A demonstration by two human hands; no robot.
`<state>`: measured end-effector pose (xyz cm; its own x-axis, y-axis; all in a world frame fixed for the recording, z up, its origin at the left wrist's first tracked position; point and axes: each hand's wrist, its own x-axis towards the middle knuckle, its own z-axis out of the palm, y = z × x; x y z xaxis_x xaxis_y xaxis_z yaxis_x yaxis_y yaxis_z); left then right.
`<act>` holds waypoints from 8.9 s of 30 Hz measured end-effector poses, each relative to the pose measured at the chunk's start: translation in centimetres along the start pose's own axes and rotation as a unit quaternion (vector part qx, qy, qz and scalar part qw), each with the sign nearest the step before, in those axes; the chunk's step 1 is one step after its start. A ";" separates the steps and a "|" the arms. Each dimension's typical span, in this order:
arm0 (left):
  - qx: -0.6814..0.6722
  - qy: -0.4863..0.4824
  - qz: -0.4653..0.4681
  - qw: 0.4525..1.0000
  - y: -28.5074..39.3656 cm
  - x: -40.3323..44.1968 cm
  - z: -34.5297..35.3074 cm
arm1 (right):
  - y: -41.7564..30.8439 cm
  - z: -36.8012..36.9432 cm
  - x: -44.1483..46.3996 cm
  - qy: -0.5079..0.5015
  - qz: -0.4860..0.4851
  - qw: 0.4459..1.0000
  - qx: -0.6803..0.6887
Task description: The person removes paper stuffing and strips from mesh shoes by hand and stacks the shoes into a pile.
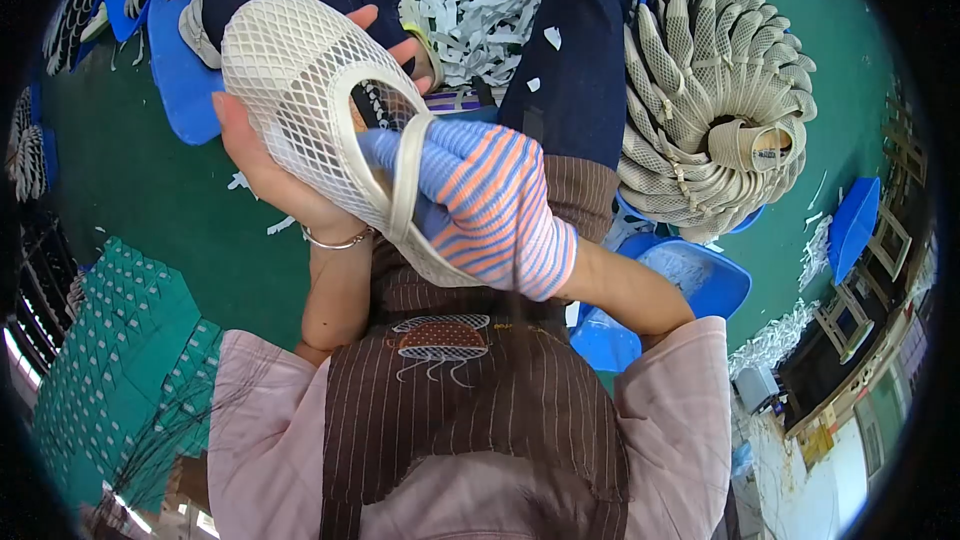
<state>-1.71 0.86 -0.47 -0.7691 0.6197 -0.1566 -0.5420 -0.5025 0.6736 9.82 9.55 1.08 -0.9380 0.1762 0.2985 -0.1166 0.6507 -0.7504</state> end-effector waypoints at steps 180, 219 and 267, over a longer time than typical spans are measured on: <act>0.557 -0.098 0.176 0.805 -3.4 -0.3 -3.6 | 3.9 6.8 0.2 0.227 0.287 0.896 0.250; 0.356 -0.080 0.058 0.929 -1.6 -1.5 -4.4 | 3.1 6.5 1.8 0.212 0.248 0.878 0.351; 0.730 -0.226 0.194 0.615 -5.4 1.8 -1.4 | 9.5 4.2 -1.1 0.129 0.148 0.980 0.027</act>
<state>-0.61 3.90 -5.40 -0.3924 0.8944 0.2147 0.7890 0.2074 0.5783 8.36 12.40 -8.87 -0.8197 0.5379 0.1968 0.1256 0.5041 -0.8545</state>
